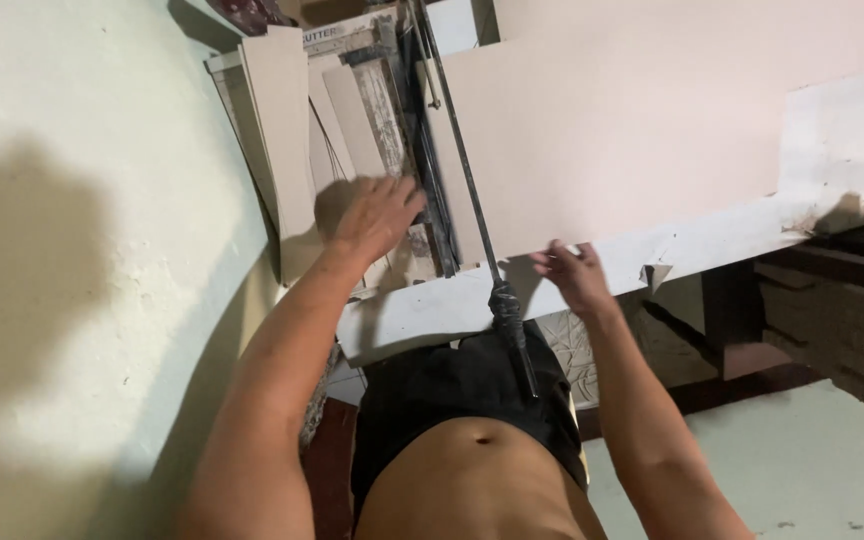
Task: The person uses a manual paper cutter to trim large sheets of white paper. They repeatedly place the paper against the guide, pull down the cutting lever, and then remove the trimmed sheet to place it on a stack.
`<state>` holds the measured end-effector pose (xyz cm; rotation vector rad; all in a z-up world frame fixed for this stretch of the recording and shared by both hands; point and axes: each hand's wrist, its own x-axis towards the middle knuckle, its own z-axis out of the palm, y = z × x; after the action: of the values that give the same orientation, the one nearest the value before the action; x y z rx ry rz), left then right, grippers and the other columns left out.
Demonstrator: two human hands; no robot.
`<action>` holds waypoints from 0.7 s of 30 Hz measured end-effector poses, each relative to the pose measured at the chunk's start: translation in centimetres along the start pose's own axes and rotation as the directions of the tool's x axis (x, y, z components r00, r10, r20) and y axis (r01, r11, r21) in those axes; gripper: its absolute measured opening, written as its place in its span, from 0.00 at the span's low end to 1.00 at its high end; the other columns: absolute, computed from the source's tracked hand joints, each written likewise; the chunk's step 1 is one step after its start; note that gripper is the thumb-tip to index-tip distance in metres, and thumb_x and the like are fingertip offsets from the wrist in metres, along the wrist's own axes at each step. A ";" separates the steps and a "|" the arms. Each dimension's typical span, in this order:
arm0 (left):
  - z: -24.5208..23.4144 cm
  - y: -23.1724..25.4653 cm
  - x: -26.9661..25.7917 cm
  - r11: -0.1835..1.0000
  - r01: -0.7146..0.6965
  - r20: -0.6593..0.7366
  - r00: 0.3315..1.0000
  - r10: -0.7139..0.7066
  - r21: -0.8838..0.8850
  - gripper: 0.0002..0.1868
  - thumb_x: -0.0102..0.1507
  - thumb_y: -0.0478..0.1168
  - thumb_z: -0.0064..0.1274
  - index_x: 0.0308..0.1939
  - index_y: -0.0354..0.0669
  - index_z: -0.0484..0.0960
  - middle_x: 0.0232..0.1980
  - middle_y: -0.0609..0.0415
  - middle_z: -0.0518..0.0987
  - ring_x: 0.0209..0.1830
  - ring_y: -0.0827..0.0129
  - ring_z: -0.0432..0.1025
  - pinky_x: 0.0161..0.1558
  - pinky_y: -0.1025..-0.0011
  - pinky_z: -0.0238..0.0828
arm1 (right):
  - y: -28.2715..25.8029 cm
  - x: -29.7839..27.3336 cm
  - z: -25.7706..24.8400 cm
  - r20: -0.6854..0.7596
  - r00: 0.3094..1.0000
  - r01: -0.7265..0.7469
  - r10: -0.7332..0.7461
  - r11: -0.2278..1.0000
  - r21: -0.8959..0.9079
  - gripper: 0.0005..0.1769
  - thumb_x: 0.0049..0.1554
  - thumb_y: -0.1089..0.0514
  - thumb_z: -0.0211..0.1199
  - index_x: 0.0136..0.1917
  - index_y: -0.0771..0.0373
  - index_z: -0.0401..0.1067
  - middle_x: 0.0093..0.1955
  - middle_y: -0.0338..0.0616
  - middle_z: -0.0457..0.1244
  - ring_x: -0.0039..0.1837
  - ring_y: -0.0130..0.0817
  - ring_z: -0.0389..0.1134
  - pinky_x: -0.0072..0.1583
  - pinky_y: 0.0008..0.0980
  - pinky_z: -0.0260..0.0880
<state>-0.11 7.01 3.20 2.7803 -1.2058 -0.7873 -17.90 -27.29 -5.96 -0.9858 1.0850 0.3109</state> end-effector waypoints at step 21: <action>-0.7 5.1 7.8 0.784 0.564 0.375 0.807 -0.457 -0.258 0.66 0.57 0.48 0.70 0.82 0.48 0.32 0.81 0.26 0.29 0.82 0.36 0.23 0.72 0.26 0.18 | 3.5 -13.8 10.9 0.283 0.946 0.243 -0.161 -0.227 -0.943 0.39 0.63 0.50 0.49 0.82 0.61 0.42 0.39 0.61 0.71 0.42 0.60 0.76 0.47 0.55 0.77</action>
<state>1.20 -2.08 1.39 2.7438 -0.2191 -1.3386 -20.22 -13.39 5.14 -2.6343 0.3035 1.0310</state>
